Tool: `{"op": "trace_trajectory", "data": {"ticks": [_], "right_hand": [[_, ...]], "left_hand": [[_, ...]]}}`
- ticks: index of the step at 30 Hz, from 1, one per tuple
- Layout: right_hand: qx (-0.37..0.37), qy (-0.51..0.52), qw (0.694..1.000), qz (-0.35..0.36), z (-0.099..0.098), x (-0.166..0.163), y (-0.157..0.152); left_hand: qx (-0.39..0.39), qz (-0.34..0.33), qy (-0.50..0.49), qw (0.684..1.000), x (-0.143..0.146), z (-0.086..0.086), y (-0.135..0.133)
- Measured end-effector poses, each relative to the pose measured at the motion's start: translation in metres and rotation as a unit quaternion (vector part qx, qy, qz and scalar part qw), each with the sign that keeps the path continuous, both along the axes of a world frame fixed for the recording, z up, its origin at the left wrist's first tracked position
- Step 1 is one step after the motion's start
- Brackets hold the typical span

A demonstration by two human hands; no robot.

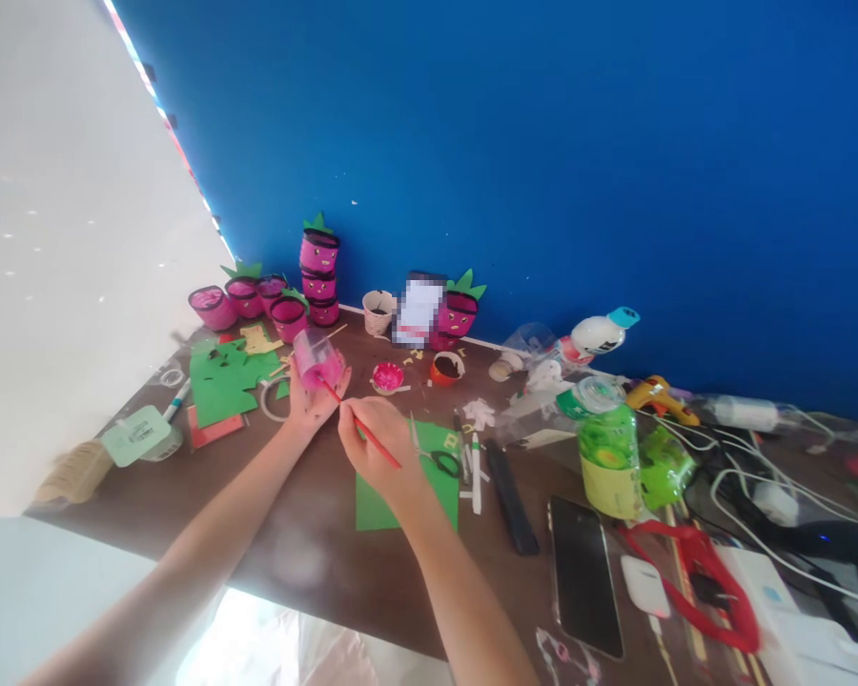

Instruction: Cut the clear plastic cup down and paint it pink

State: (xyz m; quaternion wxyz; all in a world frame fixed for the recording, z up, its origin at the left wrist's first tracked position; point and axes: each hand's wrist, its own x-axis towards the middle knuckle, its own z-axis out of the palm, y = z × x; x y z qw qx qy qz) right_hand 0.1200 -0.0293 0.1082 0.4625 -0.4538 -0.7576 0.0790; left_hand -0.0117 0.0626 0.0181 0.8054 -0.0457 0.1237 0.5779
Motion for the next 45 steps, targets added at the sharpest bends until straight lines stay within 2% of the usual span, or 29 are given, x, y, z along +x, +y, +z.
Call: {"op": "trace_trajectory", "data": {"ticks": [4, 9, 14, 19, 23, 28, 32, 35, 40, 45], "right_hand": [[0.002, -0.002, 1.0, -0.023, 0.008, 0.001, 0.004], [-0.03, -0.03, 0.999, 0.026, 0.016, 0.0, 0.008], [-0.013, -0.033, 0.999, 0.008, 0.025, 0.001, 0.01], [-0.016, -0.094, 0.994, 0.051, 0.029, -0.001, 0.015], [-0.007, -0.088, 0.994, 0.056, 0.03, 0.002, 0.019], [-0.015, -0.132, 0.987, 0.09, 0.034, 0.006, 0.023], [-0.016, -0.107, 0.991, 0.073, 0.039, 0.007, 0.024], [-0.036, -0.113, 0.989, 0.09, 0.04, 0.006, 0.024], [-0.029, -0.075, 0.992, 0.094, 0.041, 0.005, 0.021], [-0.041, -0.094, 0.989, 0.102, 0.04, 0.006, 0.019]], "left_hand": [[-0.007, -0.016, 0.001, 1.0, 0.0, -0.001, 0.001], [0.001, -0.02, -0.002, 1.0, 0.001, -0.002, 0.001], [-0.005, -0.027, 0.001, 1.0, 0.0, 0.0, 0.0], [0.014, -0.03, 0.005, 0.999, 0.001, -0.002, 0.001], [0.0, -0.027, 0.013, 1.0, 0.002, -0.003, 0.002], [-0.009, -0.03, 0.03, 0.999, 0.002, -0.001, 0.002], [-0.006, -0.037, 0.029, 0.999, 0.002, 0.0, 0.001], [-0.001, -0.037, 0.025, 0.999, 0.002, 0.0, 0.001], [-0.002, -0.023, 0.018, 1.0, 0.003, -0.004, 0.002], [0.005, -0.033, 0.021, 0.999, 0.003, -0.004, 0.003]]}}
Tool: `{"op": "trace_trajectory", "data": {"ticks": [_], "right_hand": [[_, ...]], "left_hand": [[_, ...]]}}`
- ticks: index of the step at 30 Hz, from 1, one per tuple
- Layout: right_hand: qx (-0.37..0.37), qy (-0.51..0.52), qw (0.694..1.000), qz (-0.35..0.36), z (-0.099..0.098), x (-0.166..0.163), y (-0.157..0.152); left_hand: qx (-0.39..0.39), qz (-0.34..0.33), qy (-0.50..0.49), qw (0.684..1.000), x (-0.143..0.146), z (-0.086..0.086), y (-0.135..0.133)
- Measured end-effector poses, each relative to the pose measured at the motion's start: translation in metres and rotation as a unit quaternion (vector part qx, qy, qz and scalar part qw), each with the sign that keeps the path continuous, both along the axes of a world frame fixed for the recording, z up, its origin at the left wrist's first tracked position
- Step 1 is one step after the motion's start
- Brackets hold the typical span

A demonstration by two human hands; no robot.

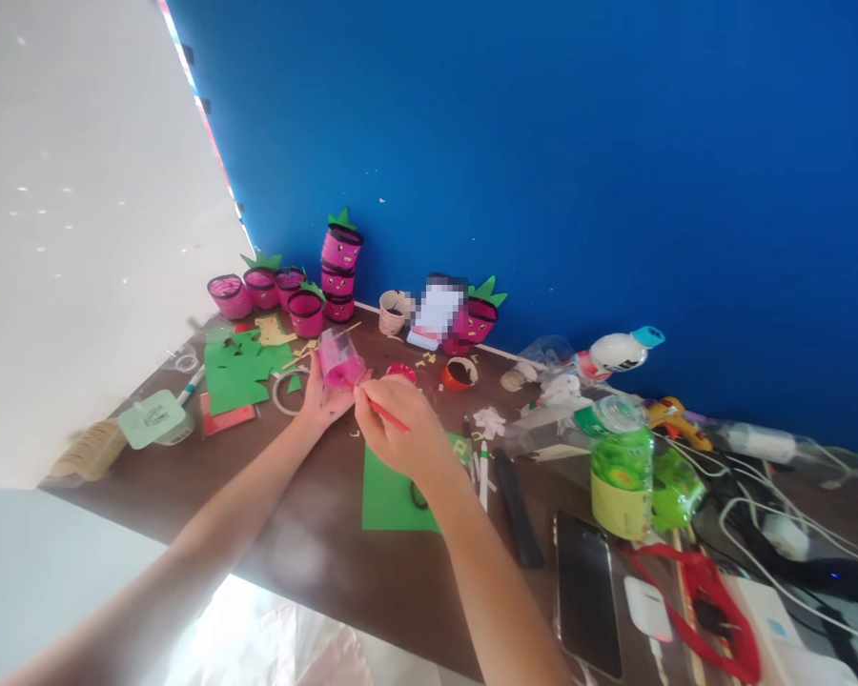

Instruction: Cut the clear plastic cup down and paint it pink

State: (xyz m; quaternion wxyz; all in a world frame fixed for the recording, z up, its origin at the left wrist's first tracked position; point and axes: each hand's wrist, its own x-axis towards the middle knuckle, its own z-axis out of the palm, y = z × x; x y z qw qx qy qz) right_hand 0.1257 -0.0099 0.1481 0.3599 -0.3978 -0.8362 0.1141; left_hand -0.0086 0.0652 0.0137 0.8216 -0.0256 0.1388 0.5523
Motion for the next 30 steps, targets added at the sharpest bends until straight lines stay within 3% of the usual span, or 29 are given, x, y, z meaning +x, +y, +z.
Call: {"op": "trace_trajectory", "data": {"ticks": [13, 26, 30], "right_hand": [[0.002, 0.022, 0.999, -0.042, -0.004, 0.003, 0.0], [0.034, -0.022, 0.999, 0.002, -0.008, 0.002, 0.006], [0.031, -0.004, 0.999, -0.017, -0.009, 0.001, 0.006]], "left_hand": [[0.014, -0.007, 0.007, 1.0, -0.001, -0.003, 0.001], [0.012, -0.014, 0.005, 1.0, -0.001, 0.0, 0.001], [0.016, -0.016, 0.011, 1.0, -0.001, -0.002, 0.001]]}}
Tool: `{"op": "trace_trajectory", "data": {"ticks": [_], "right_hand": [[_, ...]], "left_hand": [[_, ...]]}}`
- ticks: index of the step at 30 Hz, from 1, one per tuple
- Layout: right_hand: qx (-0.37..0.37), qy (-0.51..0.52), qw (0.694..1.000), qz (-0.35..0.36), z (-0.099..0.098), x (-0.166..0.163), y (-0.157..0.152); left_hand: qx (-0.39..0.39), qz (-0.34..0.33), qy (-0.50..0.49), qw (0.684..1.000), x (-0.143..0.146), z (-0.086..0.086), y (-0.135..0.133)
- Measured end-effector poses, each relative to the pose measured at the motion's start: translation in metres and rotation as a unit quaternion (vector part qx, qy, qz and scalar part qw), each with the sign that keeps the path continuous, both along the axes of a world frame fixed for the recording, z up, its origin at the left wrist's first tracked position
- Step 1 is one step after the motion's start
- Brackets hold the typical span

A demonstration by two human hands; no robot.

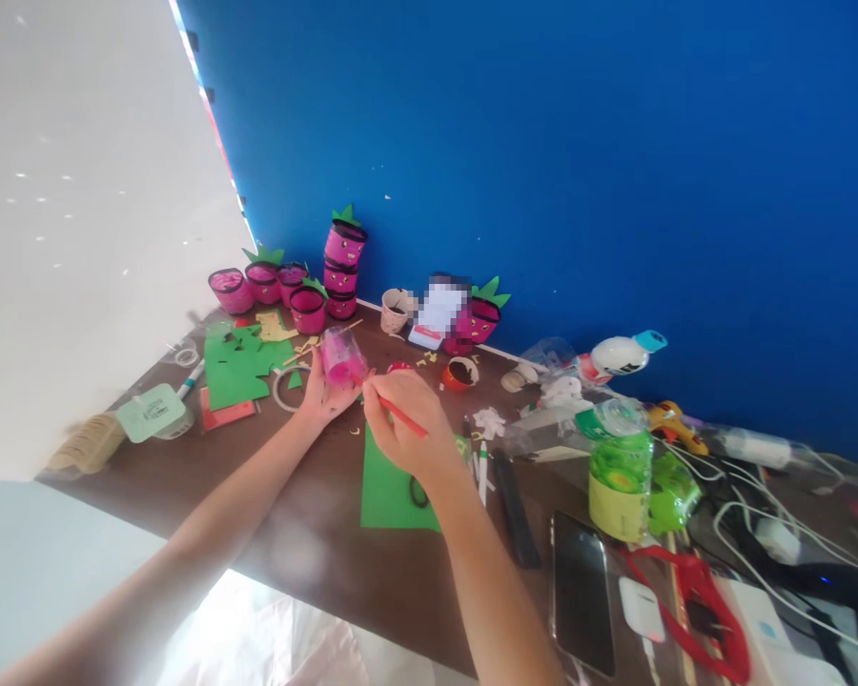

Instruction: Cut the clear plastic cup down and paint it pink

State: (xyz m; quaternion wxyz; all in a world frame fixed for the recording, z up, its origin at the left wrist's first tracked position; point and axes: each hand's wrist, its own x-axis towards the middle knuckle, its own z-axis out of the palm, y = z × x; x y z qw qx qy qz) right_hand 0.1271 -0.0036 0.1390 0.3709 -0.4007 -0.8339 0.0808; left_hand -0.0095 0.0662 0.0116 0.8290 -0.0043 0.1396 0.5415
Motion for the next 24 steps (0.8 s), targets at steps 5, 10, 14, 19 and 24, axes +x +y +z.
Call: {"op": "trace_trajectory", "data": {"ticks": [5, 10, 14, 19, 24], "right_hand": [[0.004, -0.011, 1.0, 0.018, -0.0063, -0.0009, 0.0017], [0.008, 0.003, 1.0, -0.005, -0.0062, 0.0003, 0.0009], [0.002, -0.007, 1.0, 0.007, -0.0048, -0.0006, 0.0008], [0.009, -0.028, 1.0, 0.009, -0.0026, -0.0012, 0.0012], [0.035, -0.03, 0.999, 0.019, 0.0007, 0.0002, 0.0004]], "left_hand": [[-0.016, 0.005, 0.0, 1.0, 0.0002, 0.0025, -0.0004], [-0.009, 0.0, -0.002, 1.0, 0.0, 0.0029, -0.0004], [-0.005, 0.004, -0.006, 1.0, -0.0003, 0.0019, -0.0007], [0.001, 0.0, 0.003, 1.0, 0.0003, -0.0013, 0.0005], [-0.008, 0.012, 0.003, 1.0, 0.0012, -0.0035, 0.002]]}}
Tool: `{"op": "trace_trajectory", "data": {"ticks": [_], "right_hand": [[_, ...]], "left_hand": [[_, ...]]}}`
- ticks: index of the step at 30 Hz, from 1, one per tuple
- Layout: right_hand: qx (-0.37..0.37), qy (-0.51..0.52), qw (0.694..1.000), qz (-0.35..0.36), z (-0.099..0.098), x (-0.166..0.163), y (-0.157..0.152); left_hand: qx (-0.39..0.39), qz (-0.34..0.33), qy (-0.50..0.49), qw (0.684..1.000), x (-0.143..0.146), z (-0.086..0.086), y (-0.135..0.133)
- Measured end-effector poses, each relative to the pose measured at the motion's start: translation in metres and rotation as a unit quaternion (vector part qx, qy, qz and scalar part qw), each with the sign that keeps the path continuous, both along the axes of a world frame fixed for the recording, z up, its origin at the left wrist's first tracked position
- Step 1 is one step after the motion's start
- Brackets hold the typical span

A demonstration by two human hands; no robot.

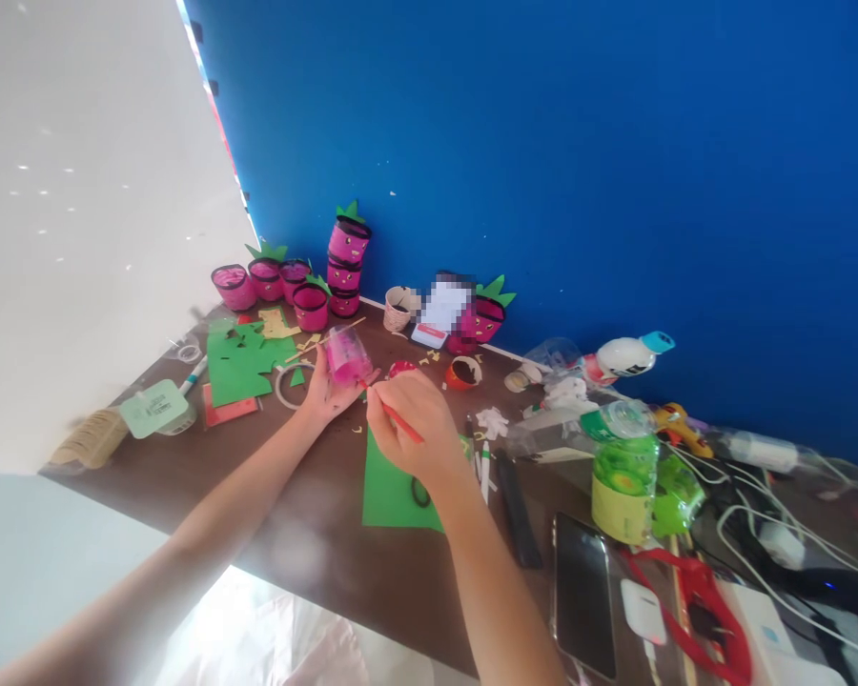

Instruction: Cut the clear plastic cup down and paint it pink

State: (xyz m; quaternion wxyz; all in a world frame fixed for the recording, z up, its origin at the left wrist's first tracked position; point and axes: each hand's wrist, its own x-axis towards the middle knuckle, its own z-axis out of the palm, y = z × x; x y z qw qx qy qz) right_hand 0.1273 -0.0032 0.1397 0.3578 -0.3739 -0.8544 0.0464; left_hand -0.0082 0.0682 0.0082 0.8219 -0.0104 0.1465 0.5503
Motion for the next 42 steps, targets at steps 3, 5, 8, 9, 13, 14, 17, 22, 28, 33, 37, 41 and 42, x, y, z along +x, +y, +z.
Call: {"op": "trace_trajectory", "data": {"ticks": [3, 5, 8, 9, 13, 14, 17, 22, 28, 33, 37, 41, 42], "right_hand": [[-0.012, -0.014, 1.0, 0.001, 0.0, 0.0, 0.001], [-0.023, -0.028, 0.999, 0.005, -0.001, 0.0, 0.003], [-0.022, -0.02, 1.0, -0.002, -0.003, 0.001, 0.004], [-0.019, -0.014, 1.0, -0.005, -0.004, 0.001, 0.004], [-0.028, -0.02, 0.999, 0.003, -0.008, 0.001, 0.006], [-0.034, -0.027, 0.999, 0.005, -0.009, 0.001, 0.006], [-0.039, -0.024, 0.999, -0.003, -0.012, 0.002, 0.007], [-0.046, -0.012, 0.999, -0.002, -0.01, 0.0, 0.006], [-0.049, -0.006, 0.998, -0.023, -0.008, -0.002, 0.007], [-0.077, -0.026, 0.997, -0.016, -0.008, -0.002, 0.006], [-0.08, 0.0, 0.996, -0.033, -0.007, -0.002, 0.004], [-0.084, -0.016, 0.996, -0.035, -0.007, -0.002, 0.004], [-0.077, -0.009, 0.996, -0.041, -0.008, -0.002, 0.004]], "left_hand": [[-0.002, 0.0, -0.006, 1.0, 0.0, 0.0, 0.0], [-0.008, 0.003, -0.006, 1.0, 0.0, 0.0, 0.0], [-0.005, 0.011, 0.004, 1.0, -0.001, -0.001, 0.001], [0.002, 0.012, 0.006, 1.0, -0.001, -0.001, 0.001], [0.01, 0.016, 0.0, 1.0, 0.0, -0.001, 0.001], [0.0, 0.02, -0.003, 1.0, 0.0, 0.0, 0.001], [-0.023, 0.025, -0.01, 0.999, 0.0, 0.002, 0.001], [-0.001, 0.013, -0.014, 1.0, 0.0, 0.003, -0.001], [0.013, 0.014, -0.009, 1.0, 0.0, 0.007, -0.001], [0.009, 0.013, -0.006, 1.0, 0.0, 0.01, -0.002], [0.015, 0.009, -0.01, 1.0, -0.001, 0.01, -0.003], [0.03, 0.012, -0.011, 0.999, -0.001, 0.01, -0.003], [0.031, 0.012, -0.008, 0.999, -0.001, 0.01, -0.003]]}}
